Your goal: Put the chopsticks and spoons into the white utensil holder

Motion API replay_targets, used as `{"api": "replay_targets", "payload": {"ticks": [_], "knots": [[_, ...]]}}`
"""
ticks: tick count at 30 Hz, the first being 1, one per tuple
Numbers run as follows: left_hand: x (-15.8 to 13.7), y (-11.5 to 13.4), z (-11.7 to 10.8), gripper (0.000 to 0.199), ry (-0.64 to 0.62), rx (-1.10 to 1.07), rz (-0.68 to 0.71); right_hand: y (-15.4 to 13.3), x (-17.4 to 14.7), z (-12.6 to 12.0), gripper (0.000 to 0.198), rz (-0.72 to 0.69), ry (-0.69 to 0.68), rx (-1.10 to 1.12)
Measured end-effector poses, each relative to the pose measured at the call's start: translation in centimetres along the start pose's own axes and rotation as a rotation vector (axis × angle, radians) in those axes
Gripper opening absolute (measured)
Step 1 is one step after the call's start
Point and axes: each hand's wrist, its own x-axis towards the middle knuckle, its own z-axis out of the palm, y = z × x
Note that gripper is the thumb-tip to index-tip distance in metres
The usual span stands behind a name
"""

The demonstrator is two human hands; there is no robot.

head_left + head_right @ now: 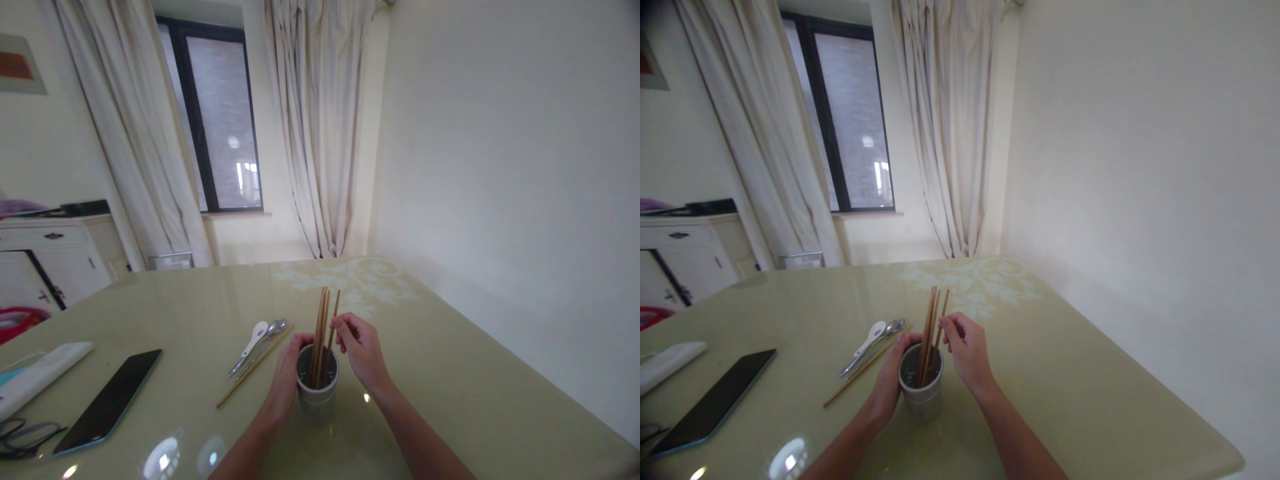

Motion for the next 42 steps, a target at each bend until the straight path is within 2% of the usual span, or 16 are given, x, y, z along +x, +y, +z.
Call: {"api": "replay_targets", "payload": {"ticks": [5,8,9,11,13,15,17,19,22,24,29,32,34,37,40,42], "knots": [[0.5,0.7,-0.2,0.077,-0.045,0.0,-0.015,0.6,0.0,0.3,0.053,0.033,-0.044,-0.074],[1.7,1.0,-1.8,0.083,0.045,0.158,0.031,0.8,0.0,0.4,0.057,0.019,-0.059,-0.096],[2.2,1.0,-2.6,0.08,0.116,0.3,0.059,0.9,0.0,0.5,0.059,0.018,-0.055,-0.094],[2.8,0.9,-4.2,0.057,0.213,0.724,0.137,1.3,0.1,0.6,0.066,0.036,-0.039,-0.071],[2.9,0.7,-5.6,0.037,0.251,1.196,0.177,1.9,0.2,0.8,0.073,0.077,-0.024,-0.037],[2.6,0.4,-6.5,0.031,0.259,1.541,0.16,2.5,0.3,1.0,0.075,0.117,-0.026,-0.022],[2.3,0.1,-6.9,0.031,0.249,1.715,0.118,3.2,0.4,1.2,0.072,0.142,-0.044,-0.035],[2.2,0.0,-6.9,0.03,0.235,1.772,0.086,3.9,0.5,1.3,0.069,0.144,-0.069,-0.064],[2.4,0.2,-6.4,0.031,0.221,1.731,0.11,4.8,0.5,1.5,0.063,0.127,-0.116,-0.119],[2.5,0.5,-5.6,0.031,0.191,1.579,0.15,5.2,0.5,1.8,0.059,0.127,-0.154,-0.126],[2.1,0.8,-2.7,0.028,0.0,0.777,0.172,5.1,-0.1,2.8,0.05,0.153,-0.276,0.048],[1.9,0.9,-1.9,0.03,-0.008,0.518,0.201,4.7,-0.2,3.1,0.048,0.247,-0.263,0.241],[2.0,1.1,-2.1,0.034,0.057,0.497,0.26,4.4,0.2,2.7,0.048,0.255,-0.159,0.277],[2.1,1.5,-2.5,0.043,0.161,0.502,0.313,3.8,1.5,0.8,0.054,0.168,0.108,0.272],[1.7,1.8,-2.2,0.059,0.119,0.36,0.241,2.9,2.9,-2.4,0.053,0.006,0.427,0.229],[1.1,1.9,-1.5,0.069,0.046,0.22,0.133,2.1,3.5,-4.4,0.05,-0.076,0.551,0.263]]}}
